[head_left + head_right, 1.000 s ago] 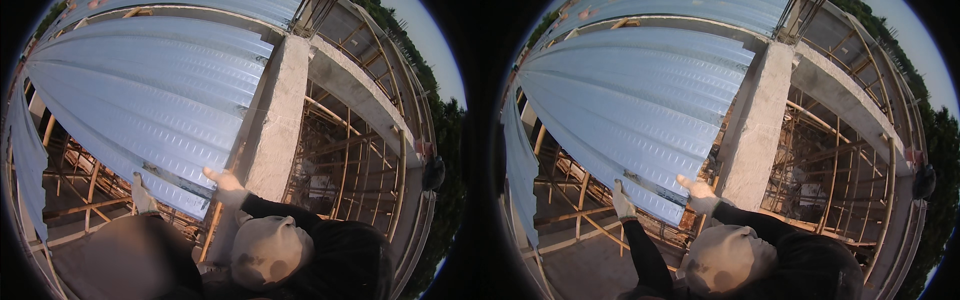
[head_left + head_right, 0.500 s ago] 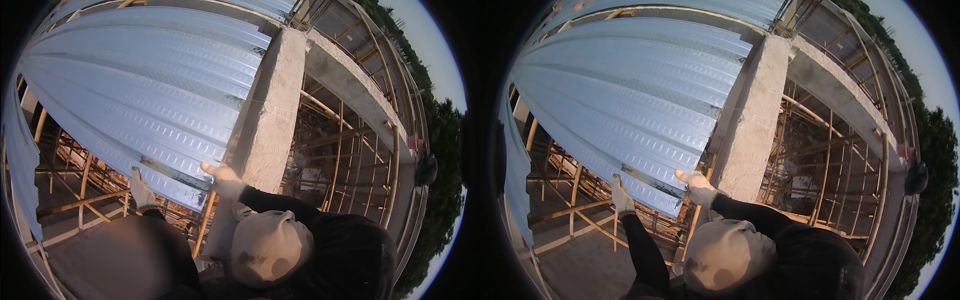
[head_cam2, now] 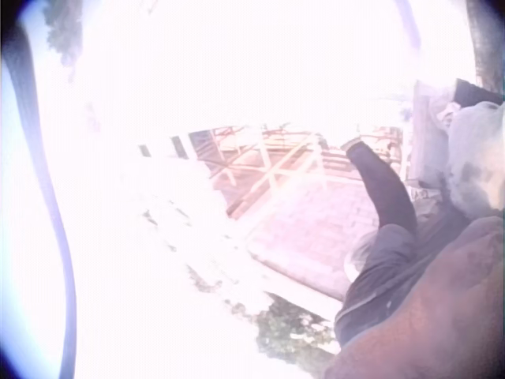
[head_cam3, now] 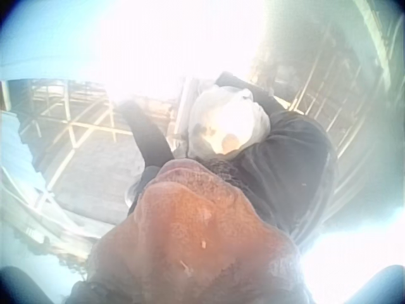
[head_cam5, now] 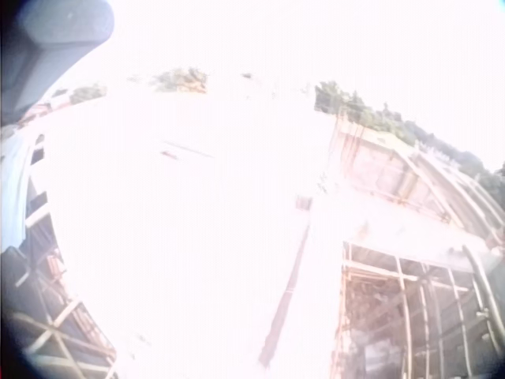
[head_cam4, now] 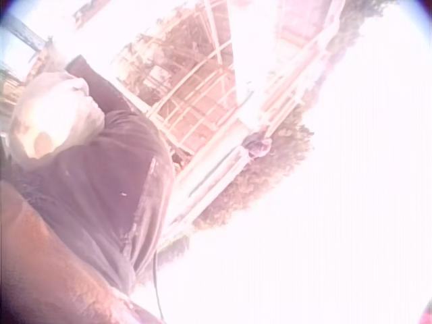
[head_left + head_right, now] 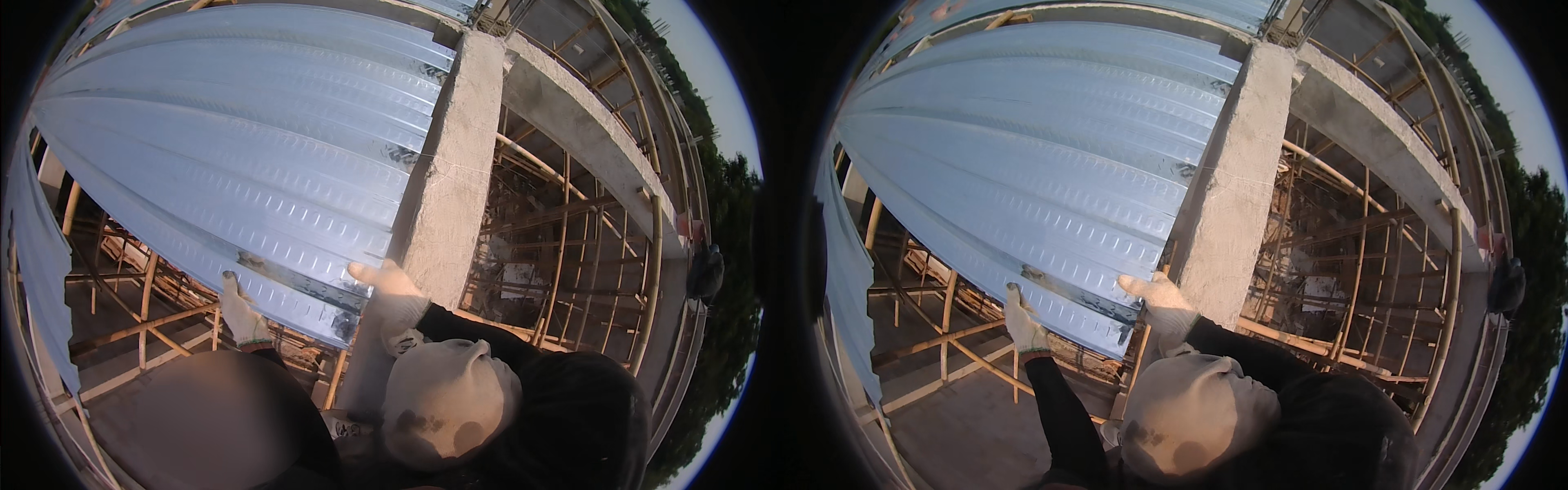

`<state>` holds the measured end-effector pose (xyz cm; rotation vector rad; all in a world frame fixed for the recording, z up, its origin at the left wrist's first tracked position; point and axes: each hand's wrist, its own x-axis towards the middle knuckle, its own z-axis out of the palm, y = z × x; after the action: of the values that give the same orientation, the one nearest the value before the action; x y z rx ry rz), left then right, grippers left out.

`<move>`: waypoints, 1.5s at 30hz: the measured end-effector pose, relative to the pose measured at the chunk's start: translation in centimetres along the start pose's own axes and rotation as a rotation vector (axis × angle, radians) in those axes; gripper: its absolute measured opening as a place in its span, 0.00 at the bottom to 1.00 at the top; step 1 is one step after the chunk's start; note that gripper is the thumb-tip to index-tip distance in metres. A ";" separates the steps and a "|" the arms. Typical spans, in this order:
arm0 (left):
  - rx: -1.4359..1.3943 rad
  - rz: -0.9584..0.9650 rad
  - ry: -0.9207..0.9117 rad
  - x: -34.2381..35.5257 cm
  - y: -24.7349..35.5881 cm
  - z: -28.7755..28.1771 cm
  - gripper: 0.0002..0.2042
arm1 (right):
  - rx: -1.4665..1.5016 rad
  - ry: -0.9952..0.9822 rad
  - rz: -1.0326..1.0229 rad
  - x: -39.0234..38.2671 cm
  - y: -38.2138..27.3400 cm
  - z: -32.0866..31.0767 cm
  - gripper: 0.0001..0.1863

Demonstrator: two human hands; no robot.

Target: The person scoops cement from a bucket using a trowel and applies it to the seams between metal roof panels. They smooth the cement along the joints and continue the process across multiple sections of the roof.

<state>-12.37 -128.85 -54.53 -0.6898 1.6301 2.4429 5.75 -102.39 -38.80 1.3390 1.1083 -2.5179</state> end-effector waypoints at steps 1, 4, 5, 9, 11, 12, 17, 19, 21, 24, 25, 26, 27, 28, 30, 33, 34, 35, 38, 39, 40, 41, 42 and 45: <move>0.020 0.005 -0.019 -0.8 0.6 0.4 0.22 | -0.040 0.029 0.018 -1.1 -1.0 0.3 0.31; 0.037 -0.024 -0.068 -3.1 2.1 2.9 0.23 | 0.027 0.062 -0.086 -1.6 -1.0 -0.3 0.32; 0.041 -0.034 -0.064 -3.4 2.6 3.1 0.23 | 0.073 0.053 -0.130 -1.3 -0.4 -0.4 0.32; 0.094 -0.024 -0.058 -6.3 5.3 5.3 0.23 | 0.204 0.146 -0.127 -2.1 -1.1 0.4 0.33; 0.035 -0.036 -0.072 -7.1 5.6 6.1 0.23 | 0.133 0.043 -0.146 -1.7 -1.2 -1.3 0.33; 0.007 -0.041 -0.074 -7.5 5.8 6.3 0.24 | 0.097 -0.011 -0.151 -1.6 -1.3 -2.1 0.33; -0.055 -0.083 -0.052 -9.1 5.3 7.2 0.18 | 0.129 -0.269 -0.210 -2.5 -2.6 -4.4 0.34; -0.051 -0.079 -0.053 -9.1 4.9 7.1 0.18 | 0.102 -0.284 -0.246 -2.9 -2.8 -4.9 0.35; -0.040 -0.079 -0.059 -9.6 5.3 7.2 0.18 | 0.077 -0.256 -0.260 -3.3 -2.9 -5.0 0.40; -0.126 -0.165 -0.089 -11.3 7.2 8.7 0.20 | 0.016 -0.221 -0.331 -4.9 -4.1 -4.1 0.44; -0.137 -0.161 -0.111 -11.7 7.5 9.0 0.20 | 0.019 -0.223 -0.335 -5.1 -4.2 -4.2 0.44; -0.152 -0.157 -0.134 -11.9 7.9 9.1 0.21 | 0.020 -0.226 -0.342 -5.2 -4.4 -4.3 0.44; -0.167 -0.152 -0.157 -12.2 8.2 9.4 0.21 | 0.019 -0.229 -0.350 -5.3 -4.6 -4.4 0.44; -0.146 -0.134 -0.142 -12.5 8.6 9.7 0.21 | -0.006 -0.227 -0.364 -5.0 -4.6 -4.7 0.43; -0.101 -0.094 -0.109 -13.0 9.3 10.4 0.21 | 0.031 -0.225 -0.371 -5.7 -4.7 -4.0 0.42; -0.087 -0.111 -0.083 -12.6 9.7 10.3 0.21 | 0.019 -0.236 -0.351 -5.0 -4.5 -4.1 0.42; -0.099 -0.122 -0.094 -12.4 9.5 9.9 0.22 | 0.006 -0.244 -0.337 -4.7 -4.4 -4.3 0.42; -0.110 -0.131 -0.103 -12.0 9.0 9.3 0.22 | 0.030 -0.228 -0.342 -4.7 -4.3 -4.4 0.42; -0.129 -0.168 -0.095 -12.4 7.8 9.6 0.22 | 0.053 -0.162 -0.328 -5.4 -4.1 -4.4 0.42; -0.118 -0.163 -0.077 -12.7 7.8 9.7 0.22 | 0.056 -0.164 -0.298 -5.2 -4.0 -4.6 0.42; -0.100 -0.182 -0.051 -12.8 7.5 9.5 0.22 | 0.058 -0.166 -0.268 -5.0 -3.8 -4.8 0.42; -0.083 -0.202 -0.025 -12.9 6.7 9.1 0.23 | 0.078 -0.161 -0.227 -4.8 -2.9 -5.4 0.42; -0.083 -0.213 -0.009 -12.7 5.8 9.2 0.23 | 0.089 -0.165 -0.204 -3.9 -2.3 -6.6 0.42; -0.074 -0.221 -0.058 -12.1 2.1 8.1 0.25 | 0.126 -0.108 -0.208 -1.4 0.0 -9.4 0.39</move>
<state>-4.85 -120.69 -44.93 -0.7578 1.3684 2.3510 13.05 -96.79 -41.11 1.1517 1.1385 -2.8139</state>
